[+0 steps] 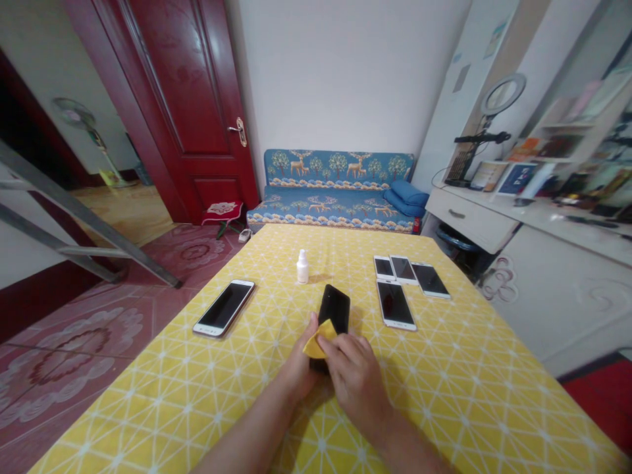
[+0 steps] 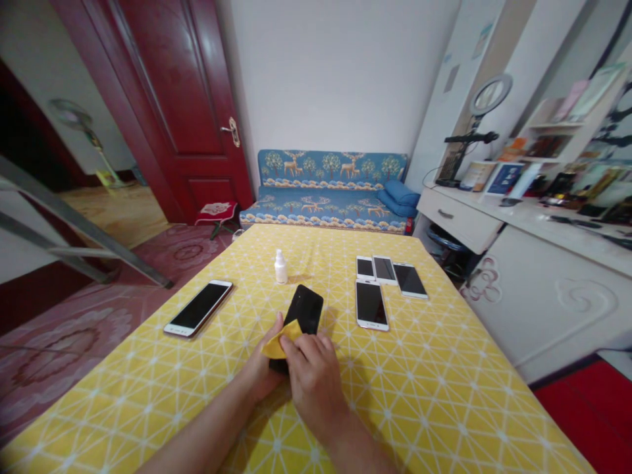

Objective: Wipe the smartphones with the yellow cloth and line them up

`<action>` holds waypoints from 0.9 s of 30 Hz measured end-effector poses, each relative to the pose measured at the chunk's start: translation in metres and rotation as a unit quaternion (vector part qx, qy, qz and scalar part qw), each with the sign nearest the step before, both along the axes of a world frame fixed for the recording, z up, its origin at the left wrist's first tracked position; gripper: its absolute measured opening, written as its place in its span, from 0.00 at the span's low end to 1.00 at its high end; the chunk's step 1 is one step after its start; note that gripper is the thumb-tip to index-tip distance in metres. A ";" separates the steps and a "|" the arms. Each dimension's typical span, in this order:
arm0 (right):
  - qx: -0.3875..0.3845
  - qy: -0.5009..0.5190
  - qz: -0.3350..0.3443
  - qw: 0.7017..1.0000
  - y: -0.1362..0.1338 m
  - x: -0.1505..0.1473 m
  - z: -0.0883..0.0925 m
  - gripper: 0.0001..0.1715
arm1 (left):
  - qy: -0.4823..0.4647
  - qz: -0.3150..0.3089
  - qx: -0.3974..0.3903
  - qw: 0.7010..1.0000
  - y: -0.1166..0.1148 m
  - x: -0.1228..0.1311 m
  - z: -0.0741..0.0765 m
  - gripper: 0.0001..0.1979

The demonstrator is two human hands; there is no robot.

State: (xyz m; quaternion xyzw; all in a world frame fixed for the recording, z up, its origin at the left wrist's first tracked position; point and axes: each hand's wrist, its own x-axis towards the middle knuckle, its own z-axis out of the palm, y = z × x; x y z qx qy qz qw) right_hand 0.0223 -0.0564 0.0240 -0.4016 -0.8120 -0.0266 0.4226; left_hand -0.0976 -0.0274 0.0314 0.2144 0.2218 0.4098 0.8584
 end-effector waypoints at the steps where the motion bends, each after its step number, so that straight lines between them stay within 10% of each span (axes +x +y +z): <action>1: 0.003 0.014 -0.022 1.000 0.005 0.005 -0.002 0.21 | 0.032 0.009 0.005 0.999 -0.001 0.002 -0.001 0.27; 9: -0.085 0.178 -0.173 0.965 0.034 0.056 -0.014 0.21 | 0.080 -0.126 0.058 0.987 -0.007 0.003 -0.001 0.33; 15: -0.160 0.157 -0.110 0.968 0.031 0.042 -0.017 0.14 | -0.021 0.066 0.095 0.993 0.003 -0.013 0.019 0.28; 20: -0.211 0.134 -0.004 0.968 0.005 0.011 0.001 0.14 | 0.106 0.227 0.130 0.959 0.014 -0.014 0.005 0.26; 27: -0.379 0.424 0.027 0.822 0.001 0.003 0.001 0.27 | 0.348 0.252 0.298 0.852 0.013 -0.005 -0.002 0.34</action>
